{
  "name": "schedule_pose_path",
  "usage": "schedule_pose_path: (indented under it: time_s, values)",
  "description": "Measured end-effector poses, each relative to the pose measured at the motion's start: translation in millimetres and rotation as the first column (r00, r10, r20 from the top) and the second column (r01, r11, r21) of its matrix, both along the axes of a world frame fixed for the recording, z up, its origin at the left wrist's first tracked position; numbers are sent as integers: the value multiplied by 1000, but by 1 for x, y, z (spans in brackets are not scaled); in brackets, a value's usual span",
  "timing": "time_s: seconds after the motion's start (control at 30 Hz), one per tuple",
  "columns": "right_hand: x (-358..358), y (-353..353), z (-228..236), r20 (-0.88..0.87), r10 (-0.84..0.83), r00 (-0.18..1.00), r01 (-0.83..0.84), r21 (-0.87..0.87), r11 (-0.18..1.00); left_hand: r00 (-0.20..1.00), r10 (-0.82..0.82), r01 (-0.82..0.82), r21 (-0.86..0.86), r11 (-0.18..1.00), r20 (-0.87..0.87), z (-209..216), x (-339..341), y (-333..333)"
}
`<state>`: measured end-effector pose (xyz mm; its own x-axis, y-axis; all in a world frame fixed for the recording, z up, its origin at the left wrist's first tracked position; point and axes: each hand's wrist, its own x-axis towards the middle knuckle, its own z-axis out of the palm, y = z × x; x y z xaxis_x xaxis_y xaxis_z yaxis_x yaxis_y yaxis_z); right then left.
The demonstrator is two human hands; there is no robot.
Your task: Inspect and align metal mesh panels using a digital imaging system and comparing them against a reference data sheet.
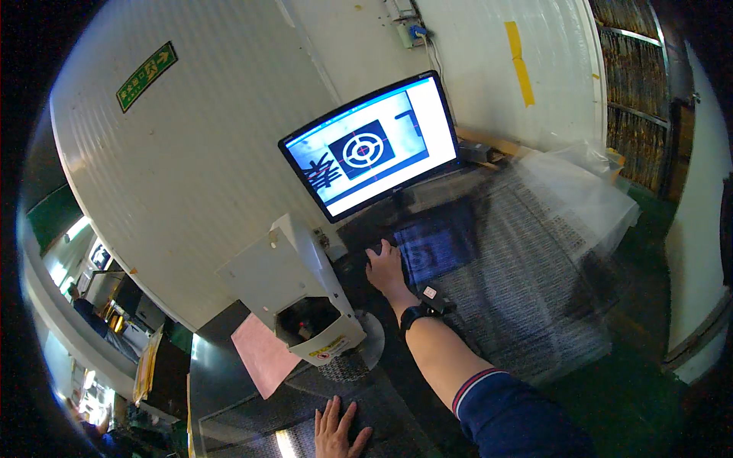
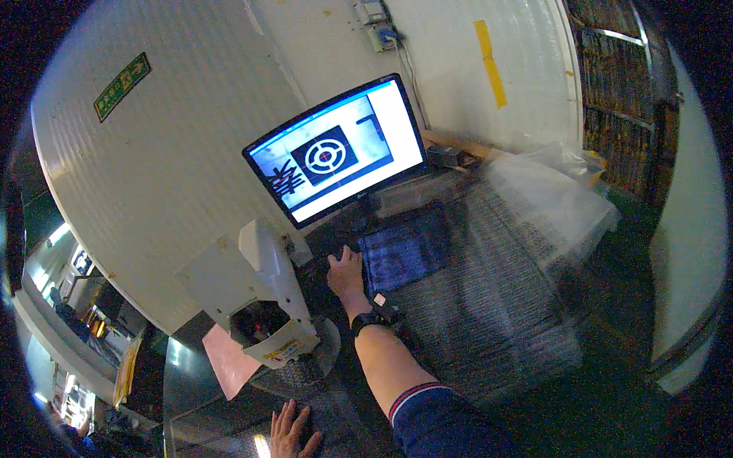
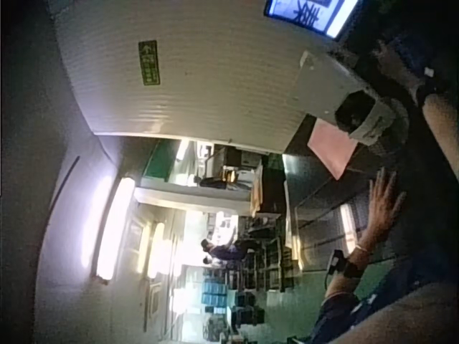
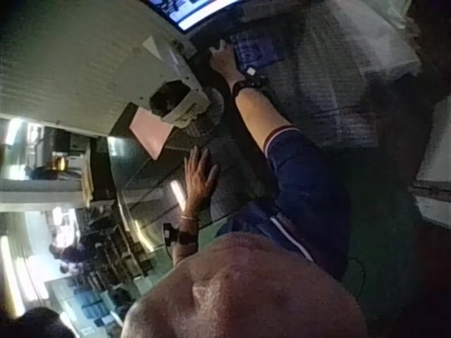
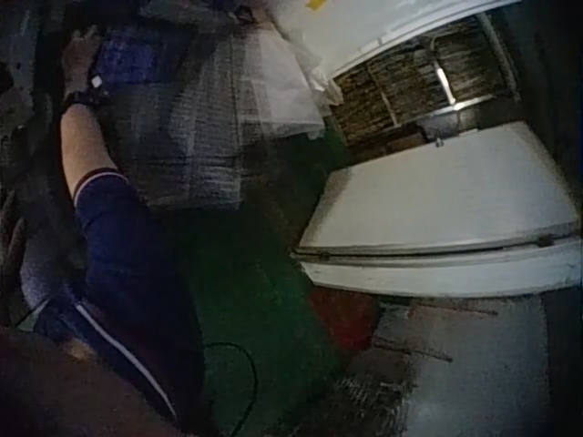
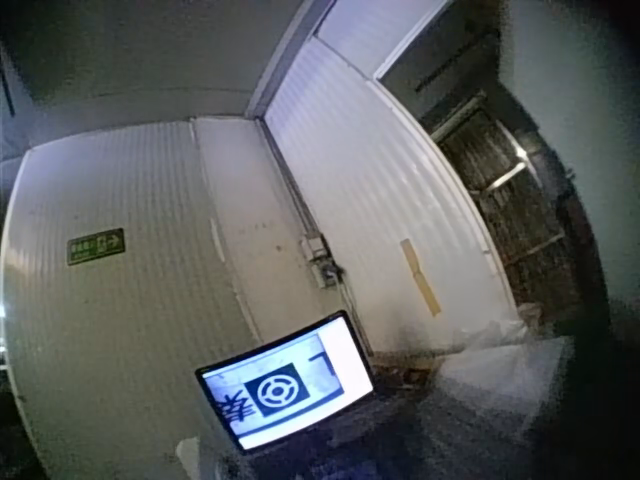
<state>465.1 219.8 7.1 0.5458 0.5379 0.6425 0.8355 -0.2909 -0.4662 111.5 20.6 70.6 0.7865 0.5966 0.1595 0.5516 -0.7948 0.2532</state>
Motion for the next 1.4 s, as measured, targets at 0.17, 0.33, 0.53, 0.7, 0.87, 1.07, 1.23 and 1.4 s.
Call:
schedule_pose_path:
  time_s: [0.17, 0.33, 0.53, 0.7, 0.87, 1.07, 1.23, 1.4]
  values:
    - [0, 0, -1, -22, 76, 997, -76, -2, 997, 1000, 7, -7, -17, 1000, -6, 1, 1, -1]
    - [4, 5, -7, -3, 27, 1000, -27, 2, 1000, 1000, 7, -7, -13, 1000, 1, 0, 1, -1]
    - [0, 4, -5, -17, 30, 999, -30, 7, 1000, 1000, 5, -5, 5, 1000, 12, -1, -2, -1]
    - [2, 3, -5, -33, 10, 999, -10, 27, 1000, 1000, 0, 0, -5, 1000, -1, 4, 1, -1]
    - [4, 5, -7, -7, -1, 1000, 1, 42, 999, 1000, 1, -1, -6, 1000, -18, 3, 1, -1]
    - [2, 4, -5, -32, -11, 999, 11, 13, 1000, 1000, 3, -3, -17, 1000, -23, 6, 1, -2]
    - [2, 4, -5, -38, 16, 999, -15, 31, 999, 1000, 11, -11, -7, 1000, -17, 5, -1, -2]
    - [5, 3, -5, -34, 7, 999, -5, 61, 998, 1000, 2, -2, 14, 1000, 15, 2, 1, 0]
